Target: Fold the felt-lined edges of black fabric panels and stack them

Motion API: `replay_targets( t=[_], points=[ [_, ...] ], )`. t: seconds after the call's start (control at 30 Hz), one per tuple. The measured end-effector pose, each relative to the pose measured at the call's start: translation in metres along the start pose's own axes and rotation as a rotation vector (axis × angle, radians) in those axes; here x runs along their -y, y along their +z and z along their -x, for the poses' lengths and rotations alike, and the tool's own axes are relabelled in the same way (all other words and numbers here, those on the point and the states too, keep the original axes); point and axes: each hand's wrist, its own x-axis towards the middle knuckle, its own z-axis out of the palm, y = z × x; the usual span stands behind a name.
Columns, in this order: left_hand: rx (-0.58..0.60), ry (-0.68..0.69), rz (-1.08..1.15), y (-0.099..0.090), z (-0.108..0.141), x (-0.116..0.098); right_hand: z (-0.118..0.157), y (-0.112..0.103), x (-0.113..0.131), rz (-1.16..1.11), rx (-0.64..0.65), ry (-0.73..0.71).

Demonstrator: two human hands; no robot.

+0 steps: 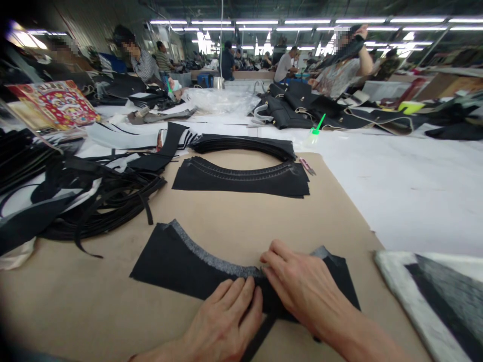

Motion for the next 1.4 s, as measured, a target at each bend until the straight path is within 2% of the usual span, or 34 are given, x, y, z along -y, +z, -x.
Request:
replay_targets(
  t=[0.17, 0.37, 0.47, 0.57, 0.7, 0.77, 0.83, 0.97, 1.03, 1.27, 1.4],
  points=[
    [0.041, 0.025, 0.012, -0.001, 0.001, 0.003, -0.008, 0.002, 0.011, 0.108, 0.037, -0.104],
    [0.095, 0.055, -0.002, 0.0, 0.002, 0.003, -0.014, 0.003, 0.01, 0.113, 0.036, -0.089],
    [0.076, 0.044, 0.005, -0.001, 0.001, 0.003, -0.013, 0.002, 0.01, 0.05, 0.068, -0.021],
    [0.049, 0.029, 0.004, -0.001, 0.0, 0.003, -0.013, 0.006, 0.007, -0.003, 0.05, 0.106],
    [0.006, 0.012, -0.004, 0.003, 0.001, 0.003, -0.01, 0.012, -0.004, -0.117, -0.127, 0.298],
    [-0.006, 0.007, -0.001, 0.004, 0.001, 0.002, -0.007, 0.011, -0.008, -0.118, -0.212, 0.347],
    [0.003, 0.011, -0.002, 0.003, 0.001, 0.003, -0.001, 0.006, -0.007, -0.103, -0.213, 0.295],
    [0.023, 0.023, -0.004, 0.0, 0.001, 0.004, 0.015, -0.001, 0.009, -0.088, -0.063, 0.01],
    [0.032, 0.028, 0.011, 0.0, 0.002, 0.006, 0.023, 0.0, 0.016, -0.056, -0.048, -0.067],
    [-0.009, -0.037, 0.129, -0.002, 0.001, 0.005, 0.045, 0.022, 0.012, 0.111, -0.2, -0.063],
    [-0.027, -0.114, 0.208, -0.01, 0.0, 0.008, 0.056, 0.032, 0.009, 0.15, -0.215, -0.047]
  ],
)
